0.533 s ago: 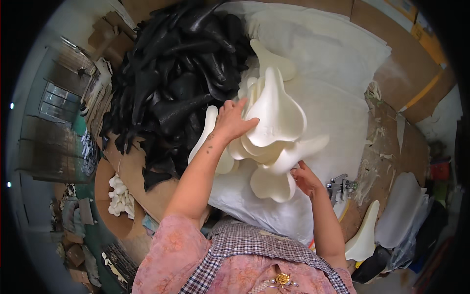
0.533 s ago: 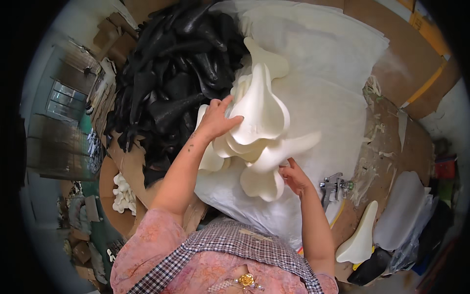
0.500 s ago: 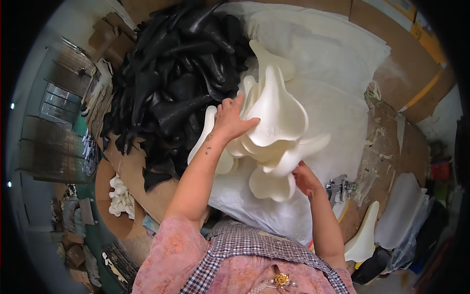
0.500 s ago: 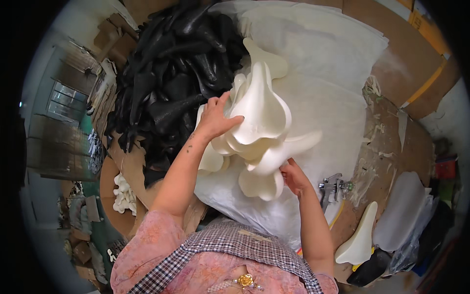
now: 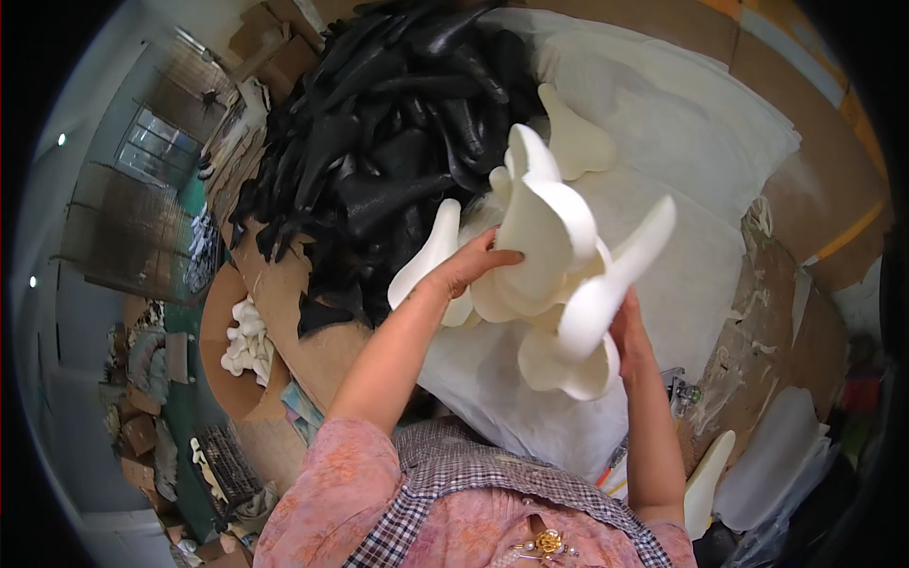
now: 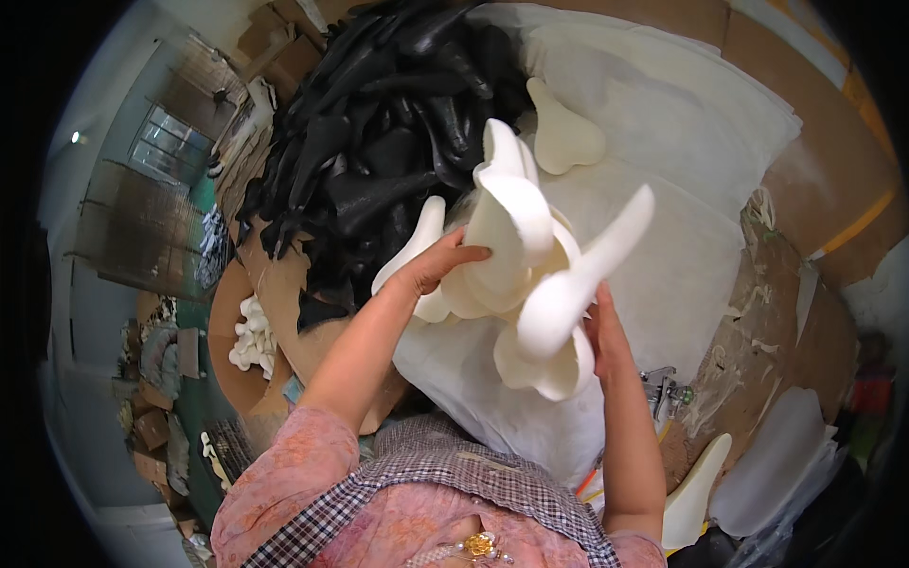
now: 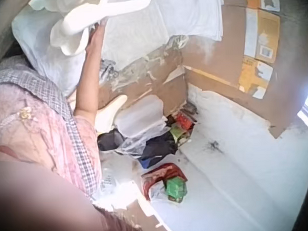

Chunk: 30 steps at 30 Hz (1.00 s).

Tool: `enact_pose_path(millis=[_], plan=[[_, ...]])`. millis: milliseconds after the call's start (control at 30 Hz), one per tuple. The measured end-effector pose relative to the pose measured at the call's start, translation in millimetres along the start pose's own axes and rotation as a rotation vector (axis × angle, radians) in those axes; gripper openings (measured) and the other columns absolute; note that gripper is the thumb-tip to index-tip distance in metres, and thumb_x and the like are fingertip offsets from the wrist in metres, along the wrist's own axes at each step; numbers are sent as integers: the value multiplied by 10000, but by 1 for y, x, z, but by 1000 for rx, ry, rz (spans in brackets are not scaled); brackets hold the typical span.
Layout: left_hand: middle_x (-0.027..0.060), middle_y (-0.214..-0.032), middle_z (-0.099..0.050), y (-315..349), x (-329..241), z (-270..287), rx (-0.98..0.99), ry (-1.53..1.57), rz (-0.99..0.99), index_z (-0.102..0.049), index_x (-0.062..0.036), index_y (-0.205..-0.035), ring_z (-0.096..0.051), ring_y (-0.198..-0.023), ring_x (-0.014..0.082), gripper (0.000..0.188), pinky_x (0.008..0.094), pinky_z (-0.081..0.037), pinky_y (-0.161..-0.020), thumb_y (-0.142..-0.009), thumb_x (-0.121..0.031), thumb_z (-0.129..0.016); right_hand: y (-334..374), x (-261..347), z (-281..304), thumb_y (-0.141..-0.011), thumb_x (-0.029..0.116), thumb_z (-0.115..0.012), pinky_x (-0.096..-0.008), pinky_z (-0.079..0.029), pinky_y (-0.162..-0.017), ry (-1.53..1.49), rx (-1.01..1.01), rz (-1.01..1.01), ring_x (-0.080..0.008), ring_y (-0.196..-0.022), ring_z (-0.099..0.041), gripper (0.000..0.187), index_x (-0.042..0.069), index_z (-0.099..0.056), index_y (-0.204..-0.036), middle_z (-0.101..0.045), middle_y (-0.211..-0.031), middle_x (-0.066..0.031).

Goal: The recorder is sorting, inspecting, and arranging white foam seat padding or cushioning components on a workbench in a factory setting.

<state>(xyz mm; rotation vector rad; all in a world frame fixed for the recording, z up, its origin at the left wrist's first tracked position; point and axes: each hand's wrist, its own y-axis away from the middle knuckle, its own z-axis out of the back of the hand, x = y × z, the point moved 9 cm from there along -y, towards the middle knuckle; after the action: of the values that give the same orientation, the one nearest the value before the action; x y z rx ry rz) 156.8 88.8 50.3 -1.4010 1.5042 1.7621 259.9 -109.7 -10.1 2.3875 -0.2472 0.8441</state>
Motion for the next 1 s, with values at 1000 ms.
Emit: enact_pose_path(millis=[1000], plan=[[87, -1048, -628, 448, 352, 278, -1163, 908, -171, -569, -105, -1087, -612, -898, 270, 320, 403, -492, -803, -901, -359, -511, -43, -149, -376, -896, 98, -603, -239, -478, -782, 715, 410, 577, -105, -902, -598, 255, 36, -592, -1144, -652, -982, -48]])
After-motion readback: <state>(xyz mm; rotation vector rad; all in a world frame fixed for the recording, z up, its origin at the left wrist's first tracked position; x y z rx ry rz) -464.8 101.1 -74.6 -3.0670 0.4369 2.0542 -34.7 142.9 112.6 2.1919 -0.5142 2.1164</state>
